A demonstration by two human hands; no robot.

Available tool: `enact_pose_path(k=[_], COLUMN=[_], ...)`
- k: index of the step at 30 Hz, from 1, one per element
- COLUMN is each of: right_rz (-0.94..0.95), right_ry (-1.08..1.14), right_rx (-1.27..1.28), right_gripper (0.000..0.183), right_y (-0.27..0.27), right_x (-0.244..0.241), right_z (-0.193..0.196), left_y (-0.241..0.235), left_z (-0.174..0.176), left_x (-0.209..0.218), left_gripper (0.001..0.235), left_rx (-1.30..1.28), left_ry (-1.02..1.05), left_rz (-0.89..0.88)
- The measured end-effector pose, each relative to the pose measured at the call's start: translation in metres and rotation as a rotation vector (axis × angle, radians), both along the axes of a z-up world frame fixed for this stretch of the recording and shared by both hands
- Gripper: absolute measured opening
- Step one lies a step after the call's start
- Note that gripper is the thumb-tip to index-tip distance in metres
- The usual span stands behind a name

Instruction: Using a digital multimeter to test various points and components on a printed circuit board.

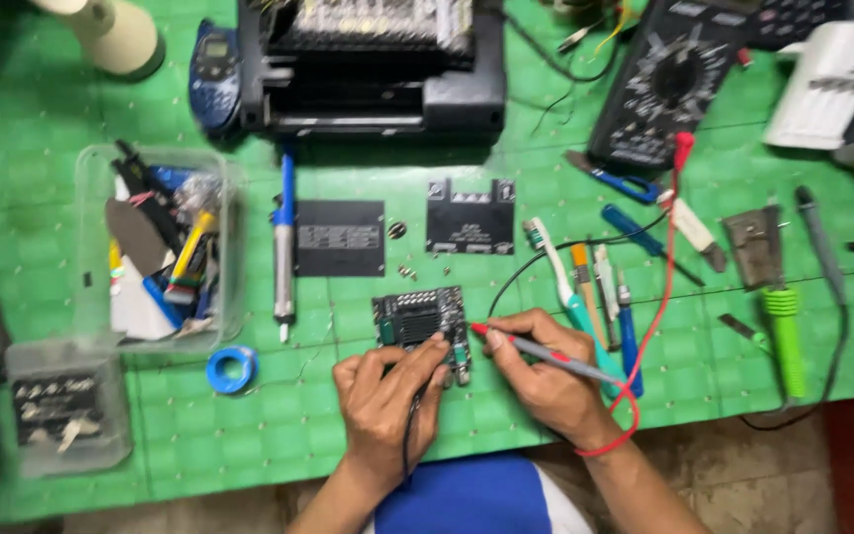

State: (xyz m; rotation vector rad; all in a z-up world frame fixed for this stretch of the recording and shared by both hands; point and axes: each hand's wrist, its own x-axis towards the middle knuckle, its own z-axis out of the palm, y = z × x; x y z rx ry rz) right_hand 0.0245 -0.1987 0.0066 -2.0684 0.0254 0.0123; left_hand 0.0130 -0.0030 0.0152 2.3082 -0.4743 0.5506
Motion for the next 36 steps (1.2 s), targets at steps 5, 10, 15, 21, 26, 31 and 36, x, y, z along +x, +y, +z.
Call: enact_pose_path(k=[5,10,15,21,26,31,36], right_rz=[-0.036,-0.126,-0.073,-0.087,-0.088,-0.082,-0.081], right_ry=[0.038,0.194,0.230,0.274,0.276,0.272,0.272], right_rx=[0.084,0.246,0.186,0.222,0.221,0.193,0.227], right_gripper=[0.016,0.016,0.017,0.016,0.016,0.015,0.016], right_y=[0.002,0.000,0.001,0.001,0.001,0.001,0.000], right_x=[-0.001,0.004,0.012,0.013,0.014,0.015,0.014], right_z=[0.002,-0.001,0.003,0.004,0.004,0.006,0.005], left_y=[0.001,0.001,0.000,0.000,0.000,0.000,0.000], left_z=[-0.004,-0.005,-0.009,-0.007,-0.006,-0.006,-0.006], left_x=[-0.002,-0.002,-0.002,-0.001,0.000,0.000,0.001], left_gripper=[0.017,0.017,0.018,0.017,0.018,0.019,0.019], left_rx=[-0.035,-0.033,-0.034,-0.022,-0.002,0.016,0.007], left_ry=[0.022,0.017,0.022,0.021,0.013,0.021,0.025], left_rz=[0.016,0.009,0.005,0.016,0.012,0.013,0.004])
